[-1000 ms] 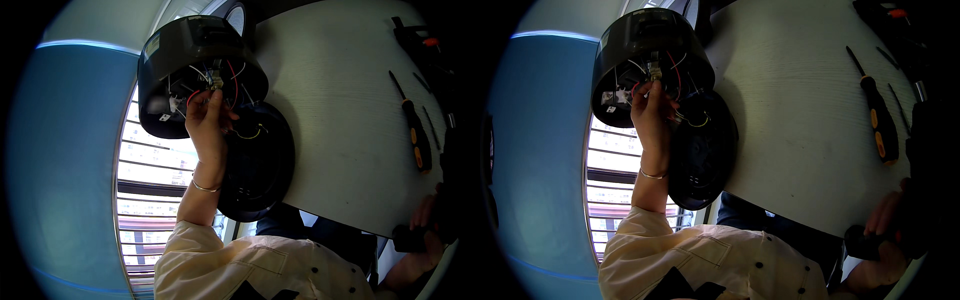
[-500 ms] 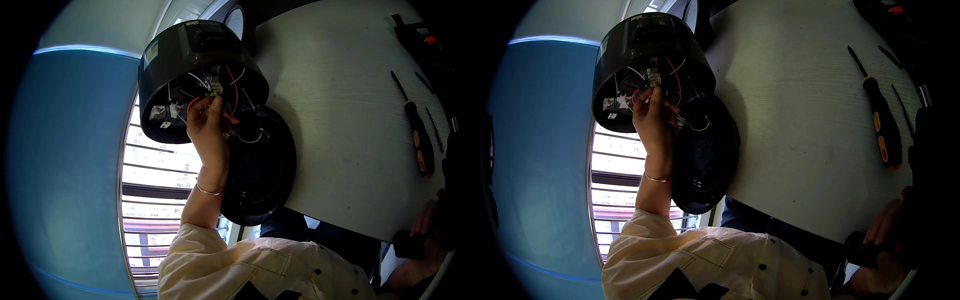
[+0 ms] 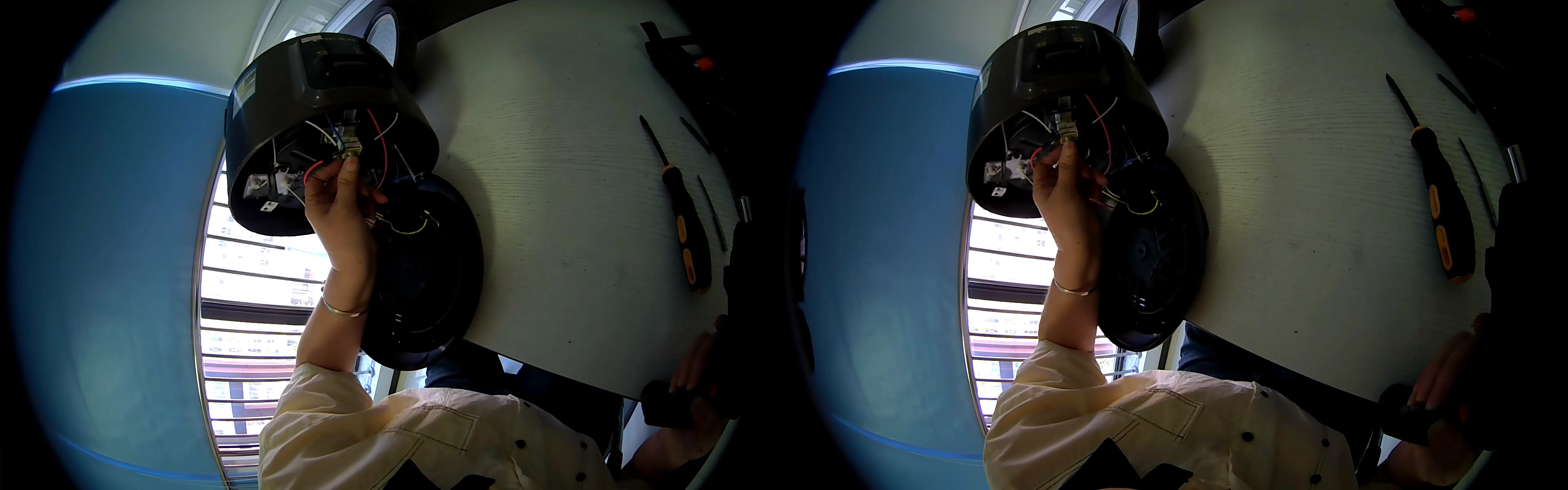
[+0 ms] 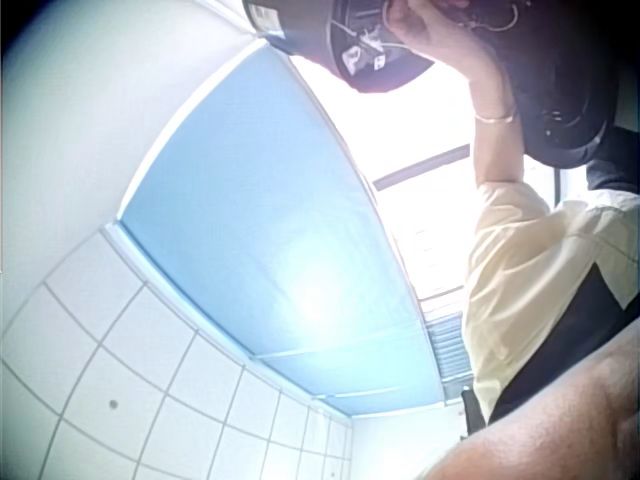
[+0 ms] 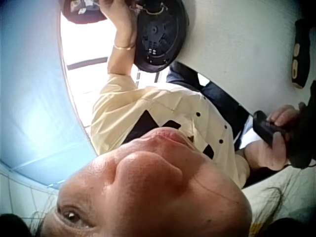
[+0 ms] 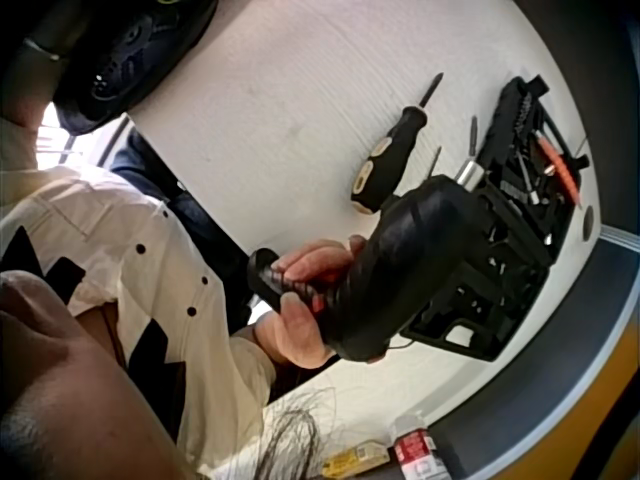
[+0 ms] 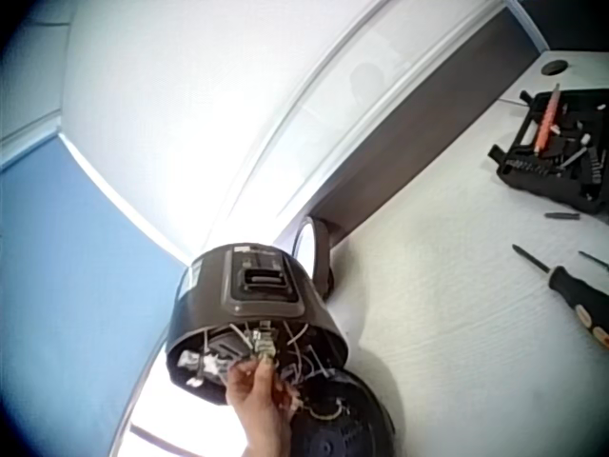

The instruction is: The person works on the internal wiring of a black cylindrical device, using a cordless screwdriver to remove and install screws while manipulating wires and components inside the housing.

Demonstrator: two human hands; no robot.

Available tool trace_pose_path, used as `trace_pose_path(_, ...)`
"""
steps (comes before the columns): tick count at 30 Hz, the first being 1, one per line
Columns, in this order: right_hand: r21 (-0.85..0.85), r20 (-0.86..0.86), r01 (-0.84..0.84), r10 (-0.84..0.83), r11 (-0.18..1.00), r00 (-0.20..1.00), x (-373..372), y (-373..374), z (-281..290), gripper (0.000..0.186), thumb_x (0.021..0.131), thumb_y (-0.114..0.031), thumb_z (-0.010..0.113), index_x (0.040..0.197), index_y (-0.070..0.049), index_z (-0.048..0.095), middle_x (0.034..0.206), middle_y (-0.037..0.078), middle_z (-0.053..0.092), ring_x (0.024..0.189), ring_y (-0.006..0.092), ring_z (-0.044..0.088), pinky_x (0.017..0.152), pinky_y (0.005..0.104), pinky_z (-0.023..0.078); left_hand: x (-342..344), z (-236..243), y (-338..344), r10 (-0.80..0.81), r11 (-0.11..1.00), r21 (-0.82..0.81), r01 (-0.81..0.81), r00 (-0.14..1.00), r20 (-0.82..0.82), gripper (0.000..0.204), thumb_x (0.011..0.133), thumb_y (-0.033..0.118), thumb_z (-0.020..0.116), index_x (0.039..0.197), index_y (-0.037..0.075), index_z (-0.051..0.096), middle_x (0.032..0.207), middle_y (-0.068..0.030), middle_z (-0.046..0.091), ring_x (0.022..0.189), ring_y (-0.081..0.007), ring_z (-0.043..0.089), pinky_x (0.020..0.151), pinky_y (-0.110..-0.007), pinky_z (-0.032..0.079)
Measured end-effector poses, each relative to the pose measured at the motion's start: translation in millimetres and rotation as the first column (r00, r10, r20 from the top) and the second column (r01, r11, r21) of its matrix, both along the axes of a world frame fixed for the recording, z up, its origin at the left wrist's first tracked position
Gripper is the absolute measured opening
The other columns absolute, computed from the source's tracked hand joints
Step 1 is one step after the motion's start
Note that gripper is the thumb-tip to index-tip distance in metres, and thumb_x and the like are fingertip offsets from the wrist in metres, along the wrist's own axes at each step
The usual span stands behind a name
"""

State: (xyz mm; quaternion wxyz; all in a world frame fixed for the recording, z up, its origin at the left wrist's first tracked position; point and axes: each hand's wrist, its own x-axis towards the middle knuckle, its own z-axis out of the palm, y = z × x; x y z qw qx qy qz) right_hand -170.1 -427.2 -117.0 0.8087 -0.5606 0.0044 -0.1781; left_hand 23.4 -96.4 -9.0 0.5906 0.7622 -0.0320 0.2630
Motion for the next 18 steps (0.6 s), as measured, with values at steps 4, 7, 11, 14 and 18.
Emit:
trace_pose_path(4, -0.038, 0.001, 0.016, -0.016, 0.999, 1.0, 0.6, -2.0, -0.3, 0.077, 0.073, -0.039, 0.061, 0.124, 0.012, 0.033, 0.067, 0.003, 0.044, 0.056, 0.0083, 0.039, 0.043, 0.0172, 0.028, -0.1, 0.3, -0.1, 0.017, 1.0, -0.001, -0.017, 1.0, -0.002, 0.022, 0.082, 0.015, 0.066, 0.091, 0.002, 0.05, 0.06, -0.0035, 0.053, 0.042, -0.0115, 0.051, 0.035, -0.018, 0.03)
trace_pose_path(7, -0.025, -0.002, 0.012, -0.012, 1.0, 1.0, 0.6, -5.3, -2.3, 0.076, 0.072, -0.038, 0.062, 0.124, 0.012, 0.034, 0.067, 0.003, 0.044, 0.056, 0.0083, 0.039, 0.043, 0.0173, 0.029, -0.3, 1.3, -0.6, 0.04, 0.999, -0.004, -0.04, 0.999, -0.004, 0.023, 0.081, 0.015, 0.066, 0.09, 0.002, 0.05, 0.061, -0.0043, 0.054, 0.042, -0.011, 0.051, 0.035, -0.018, 0.029)
trace_pose_path(11, -0.005, -0.012, 0.034, -0.034, 0.999, 0.999, 2.1, -2.0, 2.9, 0.075, 0.073, -0.038, 0.061, 0.123, 0.011, 0.035, 0.068, 0.003, 0.044, 0.056, 0.0082, 0.04, 0.044, 0.0171, 0.03, -0.6, 2.3, -0.9, 0.057, 0.998, -0.032, -0.058, 0.998, -0.011, 0.023, 0.08, 0.013, 0.067, 0.09, 0.001, 0.05, 0.06, -0.0047, 0.055, 0.04, -0.0104, 0.05, 0.035, -0.017, 0.028)
trace_pose_path(14, -0.063, 0.026, 0.038, -0.036, 0.997, 0.999, 6.3, 1.7, 9.6, 0.067, 0.079, -0.044, 0.058, 0.118, 0.007, 0.038, 0.066, 0.005, 0.047, 0.053, 0.0071, 0.041, 0.051, 0.0147, 0.035, 1.7, 0.7, -0.2, 0.03, 0.999, -0.033, -0.03, 1.0, 0.005, 0.023, 0.079, 0.012, 0.068, 0.089, 0.001, 0.05, 0.058, -0.0047, 0.055, 0.039, -0.0105, 0.049, 0.035, -0.018, 0.03)
trace_pose_path(18, -0.019, -0.023, 0.128, -0.129, 0.992, 0.991, 7.9, 7.4, 12.6, 0.071, 0.073, -0.042, 0.06, 0.119, 0.007, 0.037, 0.065, 0.004, 0.045, 0.053, 0.0082, 0.041, 0.053, 0.0159, 0.036, -0.7, -0.3, -0.6, 0.042, 0.999, -0.03, -0.041, 0.999, 0.02, 0.026, 0.079, 0.014, 0.07, 0.091, 0.0, 0.051, 0.057, -0.0051, 0.054, 0.039, -0.0112, 0.05, 0.036, -0.02, 0.032)
